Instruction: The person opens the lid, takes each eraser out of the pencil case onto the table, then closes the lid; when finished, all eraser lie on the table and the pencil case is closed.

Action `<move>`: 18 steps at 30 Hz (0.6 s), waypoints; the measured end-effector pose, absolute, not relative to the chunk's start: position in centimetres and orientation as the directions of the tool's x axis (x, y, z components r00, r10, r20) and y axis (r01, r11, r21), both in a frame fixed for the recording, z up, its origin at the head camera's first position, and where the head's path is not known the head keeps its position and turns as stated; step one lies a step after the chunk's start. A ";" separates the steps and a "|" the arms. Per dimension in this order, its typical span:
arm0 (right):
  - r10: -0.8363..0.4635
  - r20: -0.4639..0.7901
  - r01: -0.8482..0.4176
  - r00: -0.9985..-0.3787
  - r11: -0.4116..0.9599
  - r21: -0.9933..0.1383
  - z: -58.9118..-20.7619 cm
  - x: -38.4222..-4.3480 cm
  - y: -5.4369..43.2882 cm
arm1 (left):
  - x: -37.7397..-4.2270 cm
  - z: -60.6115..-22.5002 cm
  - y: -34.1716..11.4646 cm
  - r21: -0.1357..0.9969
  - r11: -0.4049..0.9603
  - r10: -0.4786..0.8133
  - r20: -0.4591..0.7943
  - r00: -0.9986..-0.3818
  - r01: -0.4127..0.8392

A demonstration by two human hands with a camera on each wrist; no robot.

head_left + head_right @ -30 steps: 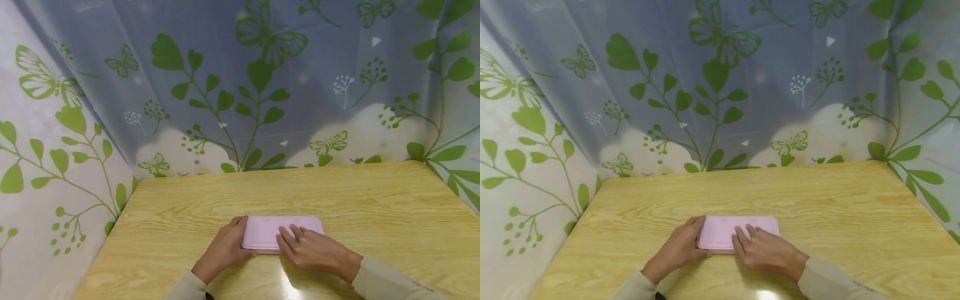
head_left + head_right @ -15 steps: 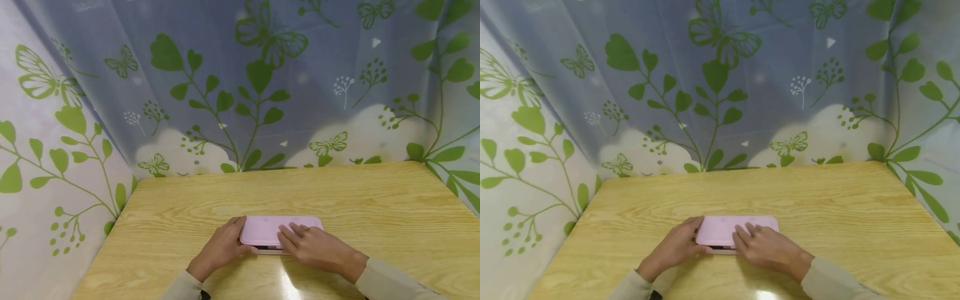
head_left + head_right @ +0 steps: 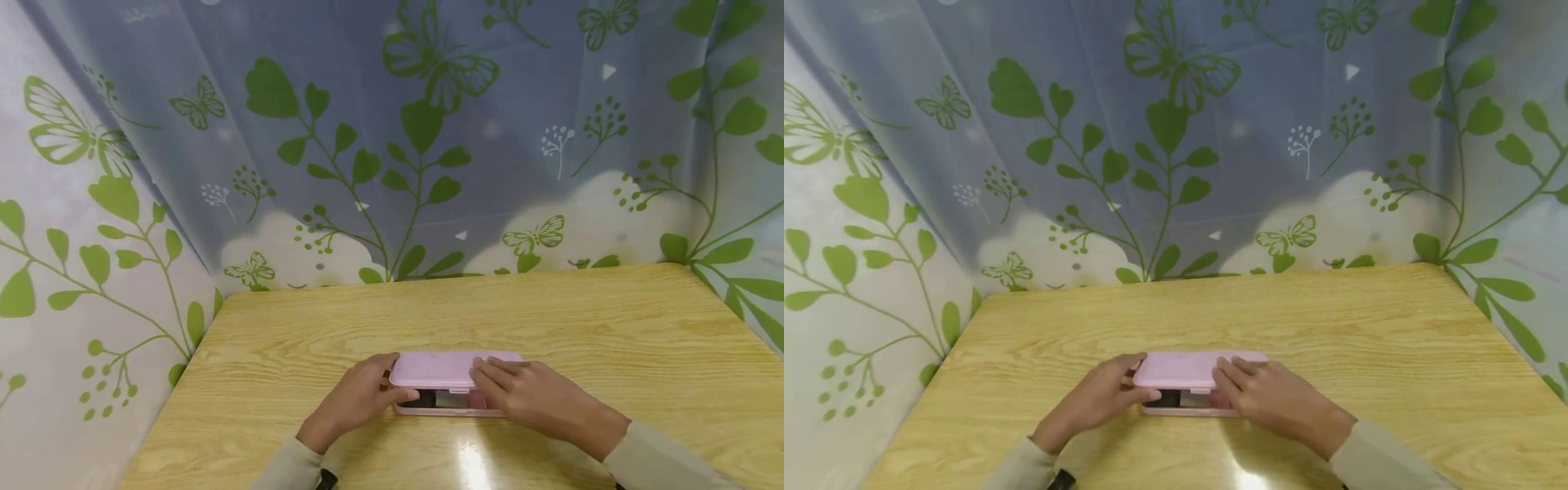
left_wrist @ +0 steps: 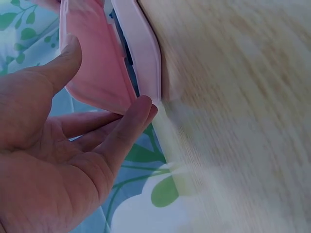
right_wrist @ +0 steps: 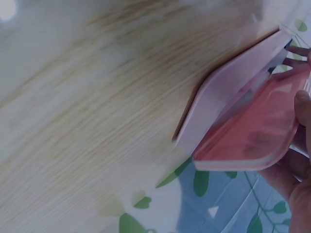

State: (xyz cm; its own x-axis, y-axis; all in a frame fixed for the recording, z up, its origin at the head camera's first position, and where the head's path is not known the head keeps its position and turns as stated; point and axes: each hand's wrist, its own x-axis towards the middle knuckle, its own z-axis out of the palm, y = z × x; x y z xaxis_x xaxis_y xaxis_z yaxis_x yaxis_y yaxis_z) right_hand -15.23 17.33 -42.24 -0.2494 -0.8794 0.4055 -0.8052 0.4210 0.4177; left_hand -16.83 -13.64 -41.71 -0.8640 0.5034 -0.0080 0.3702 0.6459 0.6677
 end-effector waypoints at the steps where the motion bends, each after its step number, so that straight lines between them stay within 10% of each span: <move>1: -0.875 0.411 -0.811 -0.256 0.426 0.402 -42.2 -15.2 17.6 | -16.9 -41.7 -13.7 0.671 0.644 0.505 -0.012 -0.863 0.367; 18: -0.768 0.549 -0.825 -0.329 0.517 0.227 -42.0 -15.3 20.8 | -17.9 -41.4 -14.4 0.740 0.603 0.484 -0.044 -0.874 0.297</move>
